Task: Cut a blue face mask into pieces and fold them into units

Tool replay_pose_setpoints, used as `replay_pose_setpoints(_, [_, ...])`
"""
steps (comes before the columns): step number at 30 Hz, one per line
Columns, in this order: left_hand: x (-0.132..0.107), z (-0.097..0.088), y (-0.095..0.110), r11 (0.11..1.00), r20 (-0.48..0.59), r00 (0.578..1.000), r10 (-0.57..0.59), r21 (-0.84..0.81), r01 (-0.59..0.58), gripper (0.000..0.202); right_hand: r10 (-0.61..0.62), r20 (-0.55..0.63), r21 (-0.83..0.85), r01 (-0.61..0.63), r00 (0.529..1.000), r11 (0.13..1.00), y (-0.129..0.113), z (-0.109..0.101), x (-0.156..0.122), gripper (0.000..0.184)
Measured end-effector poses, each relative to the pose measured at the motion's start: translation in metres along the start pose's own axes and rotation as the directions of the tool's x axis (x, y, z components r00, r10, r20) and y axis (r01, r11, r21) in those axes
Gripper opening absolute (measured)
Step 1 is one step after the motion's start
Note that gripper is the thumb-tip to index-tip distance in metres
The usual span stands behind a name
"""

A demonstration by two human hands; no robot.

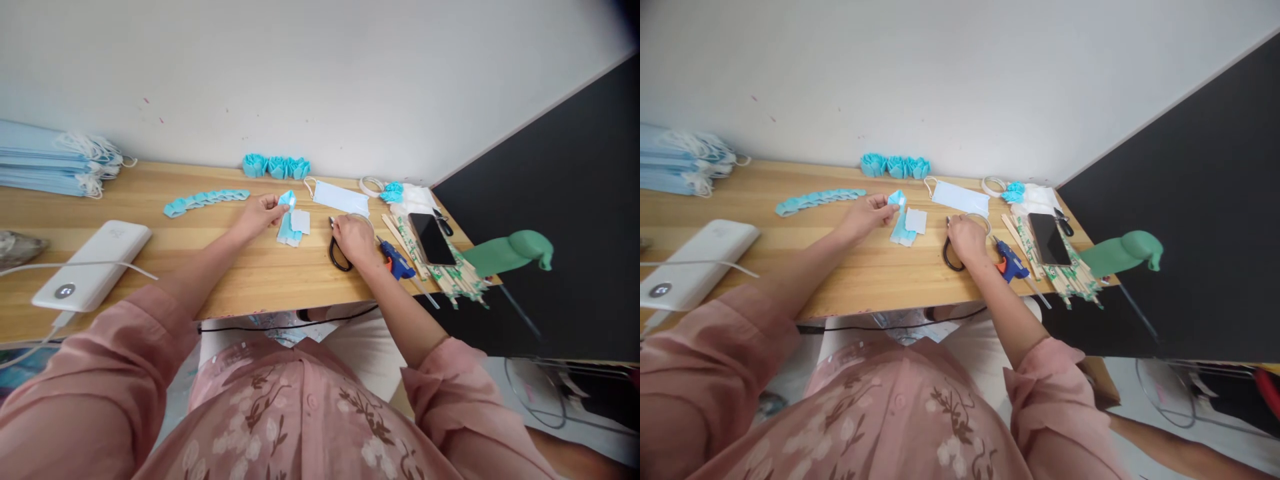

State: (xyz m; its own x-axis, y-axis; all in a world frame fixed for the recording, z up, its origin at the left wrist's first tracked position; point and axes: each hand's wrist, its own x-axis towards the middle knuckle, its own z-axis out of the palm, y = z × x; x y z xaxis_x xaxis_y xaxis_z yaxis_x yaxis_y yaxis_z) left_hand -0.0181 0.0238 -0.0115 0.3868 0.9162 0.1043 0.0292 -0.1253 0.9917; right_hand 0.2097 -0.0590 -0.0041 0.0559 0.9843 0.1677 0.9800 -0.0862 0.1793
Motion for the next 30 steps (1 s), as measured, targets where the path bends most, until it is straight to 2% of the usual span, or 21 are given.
replay_pose_setpoints(6, [-0.001,0.001,0.001,1.000,0.006,1.000,0.019,-0.013,-0.019,0.028,0.109,-0.044,0.058,-0.106,0.993,0.993,0.001,0.012,-0.002,0.034])
replay_pose_setpoints(11, [-0.002,0.002,0.003,1.000,0.000,1.000,0.026,-0.006,-0.026,0.026,0.200,-0.064,0.181,-0.185,0.978,0.966,0.001,0.017,-0.001,0.029])
replay_pose_setpoints(19, [0.000,0.001,0.002,0.997,-0.016,0.999,0.037,-0.065,-0.038,0.025,0.337,-0.112,0.483,-0.245,0.935,0.841,0.011,0.028,0.007,0.025])
replay_pose_setpoints(22, [0.002,0.001,-0.001,0.989,0.012,1.000,0.002,-0.149,-0.001,0.028,0.336,-0.194,0.603,-0.158,0.922,0.782,0.011,0.028,0.006,0.025])
replay_pose_setpoints(25, [0.002,0.002,0.000,0.930,0.108,0.994,-0.032,-0.361,0.069,0.031,0.240,-0.321,0.705,0.062,0.916,0.707,0.000,0.021,0.000,0.027])
replay_pose_setpoints(27, [0.000,0.002,0.002,0.869,0.218,0.976,-0.026,-0.477,0.130,0.034,0.171,-0.410,0.695,0.185,0.896,0.695,-0.010,0.014,-0.002,0.026])
replay_pose_setpoints(30, [-0.004,0.001,0.005,0.829,0.346,0.938,-0.008,-0.523,0.200,0.034,0.104,-0.529,0.621,0.300,0.842,0.724,-0.026,0.004,0.001,0.026])
